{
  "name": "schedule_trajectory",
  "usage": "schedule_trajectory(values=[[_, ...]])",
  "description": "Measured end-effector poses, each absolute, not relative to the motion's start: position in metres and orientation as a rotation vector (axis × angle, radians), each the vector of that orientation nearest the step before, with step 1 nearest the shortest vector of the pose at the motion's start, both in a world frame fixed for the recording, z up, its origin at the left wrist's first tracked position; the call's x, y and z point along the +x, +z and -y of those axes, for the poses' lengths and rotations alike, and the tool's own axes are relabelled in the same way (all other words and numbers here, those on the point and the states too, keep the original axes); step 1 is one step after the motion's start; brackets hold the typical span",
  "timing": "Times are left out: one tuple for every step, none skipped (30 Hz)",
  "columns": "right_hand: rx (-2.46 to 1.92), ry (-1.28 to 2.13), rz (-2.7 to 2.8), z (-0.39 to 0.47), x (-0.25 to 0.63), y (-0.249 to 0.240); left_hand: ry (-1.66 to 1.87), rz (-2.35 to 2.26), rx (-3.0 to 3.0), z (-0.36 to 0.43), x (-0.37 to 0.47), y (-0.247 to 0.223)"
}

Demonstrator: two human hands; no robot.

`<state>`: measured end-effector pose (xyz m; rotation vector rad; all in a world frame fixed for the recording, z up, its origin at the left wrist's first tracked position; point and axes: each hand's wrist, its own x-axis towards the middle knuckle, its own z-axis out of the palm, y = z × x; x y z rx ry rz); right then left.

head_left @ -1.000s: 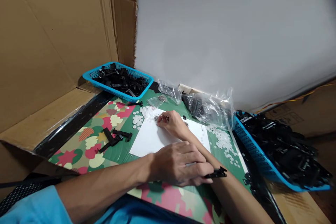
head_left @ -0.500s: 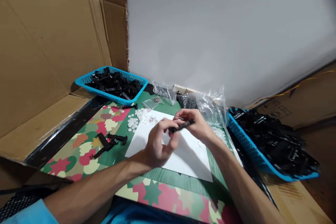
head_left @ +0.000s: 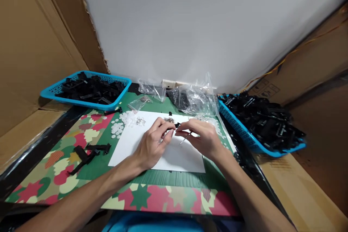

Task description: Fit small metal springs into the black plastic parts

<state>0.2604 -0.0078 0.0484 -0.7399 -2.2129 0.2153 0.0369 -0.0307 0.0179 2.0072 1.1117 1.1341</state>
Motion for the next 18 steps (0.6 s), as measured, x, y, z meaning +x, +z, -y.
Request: schedule_trajectory(values=[[-0.741,0.188,2.237,0.0080,0.2609,0.0475,1.095,-1.113,2.028,0.0312,0.0370,0.0181],[-0.756,0.166,2.260,0.0082,0.2616,0.0472,1.062,-1.109,2.043,0.0313,0.0369,0.0183],[-0.775,0.147,2.283,0.0083,0.2623,0.0471,1.039,-1.100,2.051,0.0310,0.0366,0.0183],[-0.790,0.132,2.305,0.0086,0.2629,0.0472,1.026,-1.087,2.055,0.0305,0.0363,0.0181],[-0.795,0.123,2.323,0.0089,0.2633,0.0474,1.020,-1.070,2.058,0.0298,0.0360,0.0177],[-0.789,0.116,2.338,0.0094,0.2634,0.0476,1.016,-1.056,2.061,0.0292,0.0357,0.0171],[-0.774,0.109,2.350,0.0099,0.2634,0.0479,1.011,-1.048,2.063,0.0287,0.0354,0.0165],[-0.755,0.100,2.357,0.0104,0.2632,0.0482,1.005,-1.048,2.064,0.0283,0.0352,0.0160],[-0.737,0.091,2.364,0.0108,0.2629,0.0485,0.998,-1.049,2.067,0.0279,0.0350,0.0157],[-0.724,0.083,2.372,0.0111,0.2627,0.0489,0.990,-1.048,2.072,0.0277,0.0347,0.0158],[-0.718,0.077,2.382,0.0113,0.2624,0.0491,0.981,-1.045,2.075,0.0275,0.0344,0.0162],[-0.719,0.073,2.393,0.0114,0.2623,0.0493,0.972,-1.039,2.076,0.0273,0.0341,0.0169],[-0.723,0.075,2.400,0.0114,0.2622,0.0493,0.964,-1.031,2.076,0.0273,0.0337,0.0180],[-0.728,0.079,2.405,0.0114,0.2623,0.0492,0.957,-1.022,2.075,0.0272,0.0331,0.0192],[-0.730,0.085,2.407,0.0113,0.2623,0.0490,0.946,-1.016,2.072,0.0272,0.0325,0.0205],[-0.732,0.089,2.405,0.0112,0.2624,0.0488,0.933,-1.012,2.068,0.0271,0.0318,0.0218],[-0.734,0.090,2.404,0.0112,0.2626,0.0486,0.917,-1.006,2.065,0.0270,0.0310,0.0228],[-0.738,0.087,2.402,0.0111,0.2627,0.0486,0.902,-0.995,2.065,0.0267,0.0301,0.0235]])
